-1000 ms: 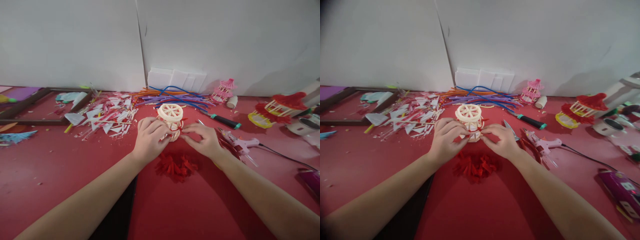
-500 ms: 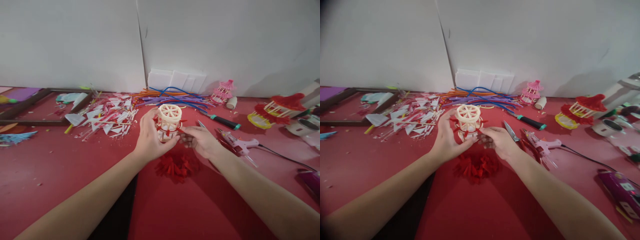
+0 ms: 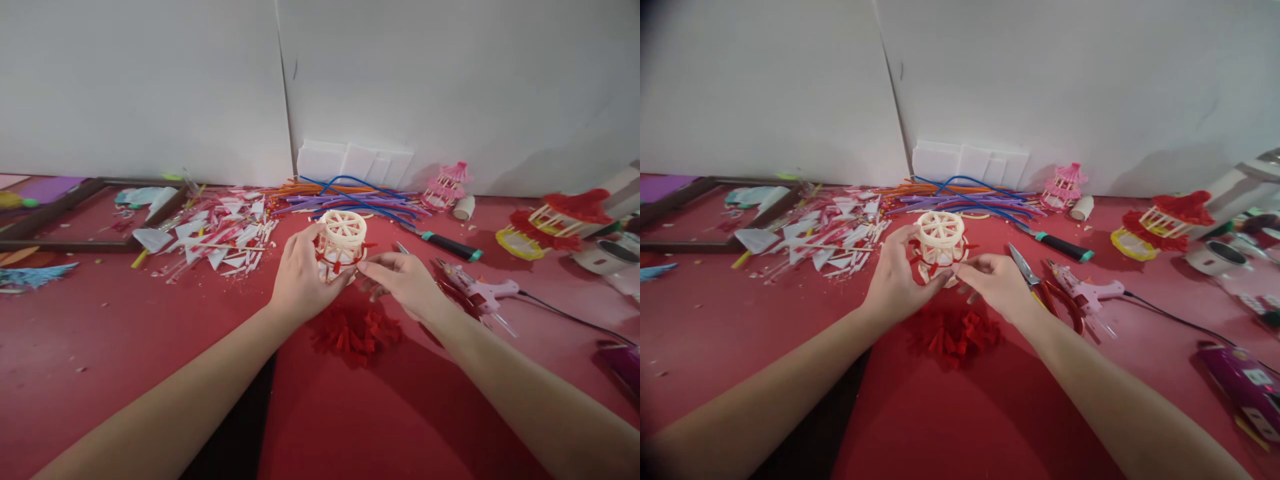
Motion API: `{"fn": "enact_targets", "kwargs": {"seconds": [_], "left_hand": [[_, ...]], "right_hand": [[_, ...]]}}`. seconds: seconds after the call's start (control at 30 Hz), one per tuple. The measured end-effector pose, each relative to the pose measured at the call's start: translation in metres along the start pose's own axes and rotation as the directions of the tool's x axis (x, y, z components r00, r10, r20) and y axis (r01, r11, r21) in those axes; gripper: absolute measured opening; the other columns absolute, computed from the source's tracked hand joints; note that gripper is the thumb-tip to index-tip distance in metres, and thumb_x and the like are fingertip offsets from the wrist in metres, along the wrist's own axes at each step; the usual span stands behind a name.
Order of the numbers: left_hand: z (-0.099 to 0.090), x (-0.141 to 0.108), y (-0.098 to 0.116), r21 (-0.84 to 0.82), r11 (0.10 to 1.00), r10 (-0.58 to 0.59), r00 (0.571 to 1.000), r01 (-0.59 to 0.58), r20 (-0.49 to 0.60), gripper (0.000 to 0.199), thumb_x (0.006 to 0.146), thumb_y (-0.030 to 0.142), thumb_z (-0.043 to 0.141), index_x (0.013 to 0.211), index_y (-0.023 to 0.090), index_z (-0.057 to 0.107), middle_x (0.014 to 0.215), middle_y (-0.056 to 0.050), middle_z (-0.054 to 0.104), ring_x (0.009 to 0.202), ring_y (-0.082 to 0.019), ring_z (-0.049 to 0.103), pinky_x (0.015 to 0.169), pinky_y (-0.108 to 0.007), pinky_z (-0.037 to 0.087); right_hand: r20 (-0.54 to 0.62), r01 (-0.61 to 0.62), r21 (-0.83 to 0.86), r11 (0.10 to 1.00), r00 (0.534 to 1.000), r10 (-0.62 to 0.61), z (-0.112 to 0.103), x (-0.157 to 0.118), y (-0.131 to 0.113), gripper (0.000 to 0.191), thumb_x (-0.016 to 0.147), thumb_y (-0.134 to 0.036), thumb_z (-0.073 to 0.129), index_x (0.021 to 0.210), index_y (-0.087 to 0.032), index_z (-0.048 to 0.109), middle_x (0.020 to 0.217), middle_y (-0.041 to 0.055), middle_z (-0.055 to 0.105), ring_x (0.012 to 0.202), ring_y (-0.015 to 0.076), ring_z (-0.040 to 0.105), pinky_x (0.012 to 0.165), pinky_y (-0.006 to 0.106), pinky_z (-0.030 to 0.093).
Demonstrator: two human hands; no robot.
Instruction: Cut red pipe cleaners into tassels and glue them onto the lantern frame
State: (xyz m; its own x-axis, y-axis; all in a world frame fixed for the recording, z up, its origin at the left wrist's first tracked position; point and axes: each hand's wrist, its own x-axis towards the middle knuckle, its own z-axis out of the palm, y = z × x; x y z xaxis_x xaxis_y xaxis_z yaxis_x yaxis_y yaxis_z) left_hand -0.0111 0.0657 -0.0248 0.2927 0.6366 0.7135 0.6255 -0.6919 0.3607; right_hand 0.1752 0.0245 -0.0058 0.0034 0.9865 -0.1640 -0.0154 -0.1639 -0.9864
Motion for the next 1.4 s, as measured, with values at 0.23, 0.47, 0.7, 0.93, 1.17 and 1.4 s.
{"fn": "enact_targets", "kwargs": {"seconds": [0.23,0.47,0.7,0.93,1.17,1.4], "left_hand": [[0.000,-0.001,0.001,0.012,1.000,0.003,1.000,-0.003,-0.008,0.073,0.076,0.042,0.075,0.132,0.017,0.036,0.125,-0.017,0.057,0.115,-0.035,0.056,0.096,-0.050,0.051],[0.001,-0.001,0.002,0.018,1.000,0.010,1.000,-0.010,-0.025,0.074,0.077,0.045,0.074,0.133,0.017,0.036,0.125,-0.016,0.057,0.116,-0.034,0.056,0.095,-0.048,0.051],[0.001,-0.001,0.002,0.039,0.999,0.035,0.998,-0.033,-0.044,0.070,0.077,0.044,0.074,0.131,0.018,0.036,0.123,-0.017,0.059,0.114,-0.034,0.058,0.097,-0.049,0.049],[0.001,-0.001,0.003,0.060,0.998,0.024,0.999,-0.023,-0.021,0.073,0.076,0.043,0.075,0.132,0.019,0.034,0.125,-0.018,0.059,0.115,-0.034,0.061,0.097,-0.051,0.048],[-0.002,0.001,0.002,0.087,0.996,0.028,0.999,-0.026,-0.020,0.073,0.075,0.045,0.075,0.130,0.019,0.034,0.123,-0.018,0.061,0.111,-0.036,0.063,0.097,-0.054,0.047],[-0.002,0.002,0.001,0.100,0.994,0.043,0.999,-0.040,-0.029,0.074,0.073,0.045,0.076,0.130,0.021,0.036,0.123,-0.016,0.062,0.113,-0.035,0.062,0.099,-0.052,0.045]], "right_hand": [[-0.065,-0.126,0.167,0.978,0.988,0.138,0.006,0.000,-0.007,0.015,0.071,-0.029,0.074,0.070,-0.015,0.069,0.070,0.0065,0.073,0.050,0.0134,0.065,0.042,0.022,0.050],[-0.049,-0.195,0.192,0.962,0.977,0.208,0.009,0.001,-0.009,0.011,0.068,-0.027,0.066,0.068,-0.015,0.065,0.064,0.0042,0.069,0.046,0.0148,0.064,0.037,0.022,0.046],[-0.181,0.124,-0.243,0.962,0.969,-0.171,0.012,-0.007,-0.001,0.011,0.071,-0.030,0.067,0.072,-0.019,0.066,0.060,-0.0005,0.067,0.051,0.0144,0.063,0.050,0.026,0.052],[-0.148,0.262,-0.443,0.857,0.922,-0.358,0.012,-0.009,0.004,0.014,0.078,-0.032,0.062,0.073,-0.020,0.068,0.069,0.0025,0.073,0.055,0.0152,0.066,0.056,0.027,0.051],[-0.131,0.290,-0.375,0.881,0.924,-0.360,0.011,-0.007,0.016,0.016,0.082,-0.035,0.064,0.080,-0.020,0.071,0.073,0.0035,0.075,0.065,0.0187,0.070,0.066,0.031,0.054],[-0.149,0.292,-0.349,0.890,0.921,-0.361,0.011,-0.004,0.022,0.014,0.082,-0.034,0.066,0.086,-0.022,0.072,0.080,0.0049,0.076,0.073,0.0217,0.072,0.072,0.035,0.056]]}}
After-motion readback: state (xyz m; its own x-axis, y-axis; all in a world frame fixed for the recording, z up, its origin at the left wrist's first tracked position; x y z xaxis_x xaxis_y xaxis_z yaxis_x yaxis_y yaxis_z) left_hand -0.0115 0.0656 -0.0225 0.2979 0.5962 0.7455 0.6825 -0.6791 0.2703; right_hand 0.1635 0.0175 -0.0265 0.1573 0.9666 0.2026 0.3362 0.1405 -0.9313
